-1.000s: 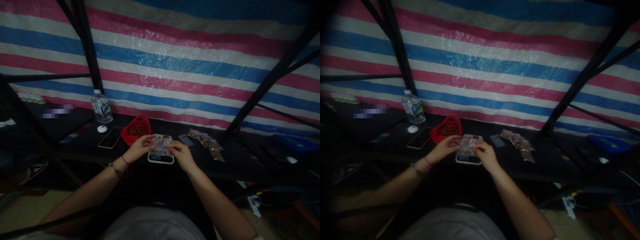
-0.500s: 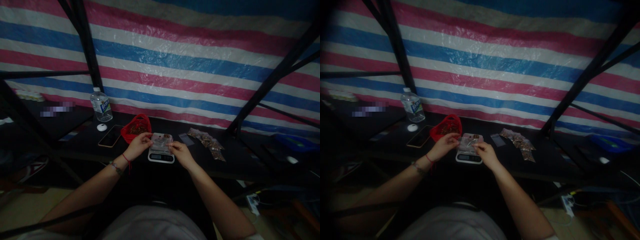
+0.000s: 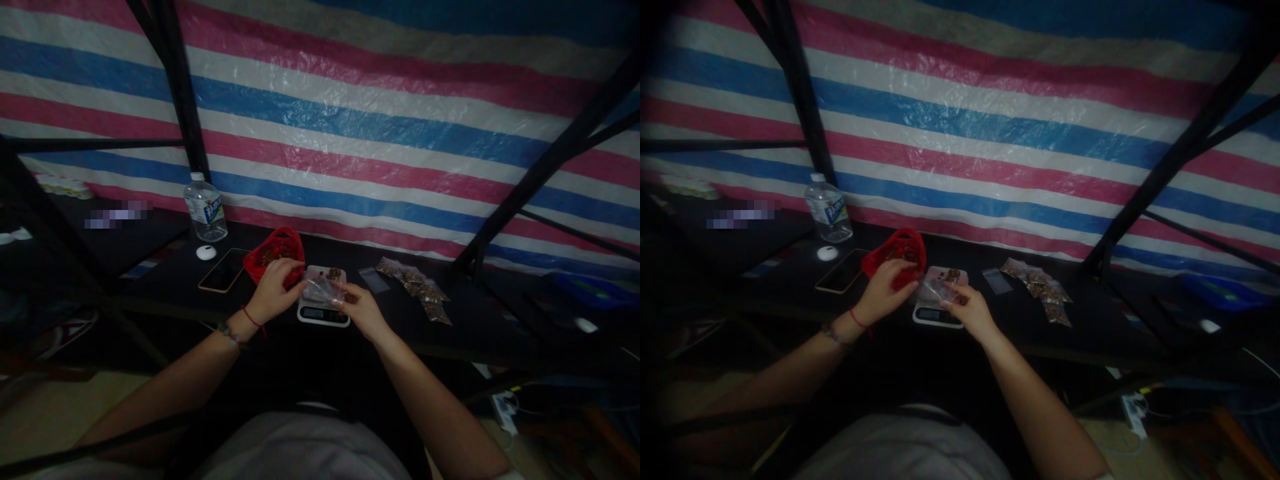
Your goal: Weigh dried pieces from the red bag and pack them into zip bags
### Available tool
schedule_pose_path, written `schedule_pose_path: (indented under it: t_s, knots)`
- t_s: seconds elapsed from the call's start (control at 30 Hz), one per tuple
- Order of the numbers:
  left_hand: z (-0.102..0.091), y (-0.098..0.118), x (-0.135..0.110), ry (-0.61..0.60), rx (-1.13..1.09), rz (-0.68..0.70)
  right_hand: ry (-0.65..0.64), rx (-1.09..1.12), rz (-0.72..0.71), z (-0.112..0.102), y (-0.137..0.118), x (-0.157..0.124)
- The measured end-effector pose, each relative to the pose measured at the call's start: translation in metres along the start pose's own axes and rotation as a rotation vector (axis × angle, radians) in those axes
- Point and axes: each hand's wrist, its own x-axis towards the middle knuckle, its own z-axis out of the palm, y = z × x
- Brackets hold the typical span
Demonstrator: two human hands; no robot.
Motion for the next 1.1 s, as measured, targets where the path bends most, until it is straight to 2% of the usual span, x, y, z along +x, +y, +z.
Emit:
schedule_pose_path:
  t_s: [0.1,0.2,0.37,0.53,0.73,0.87,0.93,1.1]
  knots:
    - [0.001,0.015,-0.007,-0.221,0.206,0.235,-0.033,-0.031,-0.007,0.011,-0.008,-0.005]
    - [0.009,0.025,-0.013,-0.337,0.264,0.279,-0.073,-0.051,-0.073,0.022,-0.011,-0.011]
    - [0.015,0.029,-0.017,-0.375,0.263,0.272,-0.139,-0.094,-0.060,0.030,-0.008,-0.015]
    - [0.013,0.031,-0.019,-0.414,0.307,0.294,-0.121,-0.095,-0.049,0.029,-0.009,-0.014]
    - [0.017,0.031,-0.020,-0.404,0.341,0.295,-0.104,-0.158,-0.014,0.034,-0.014,-0.016]
    - [0.019,0.031,-0.021,-0.391,0.332,0.276,-0.112,-0.189,-0.049,0.031,-0.010,-0.014]
    - [0.018,0.027,-0.019,-0.364,0.331,0.237,-0.041,-0.237,-0.081,0.020,-0.006,-0.006]
    - [0.010,-0.001,-0.009,-0.235,0.375,0.115,0.365,-0.515,-0.126,-0.020,0.012,0.031]
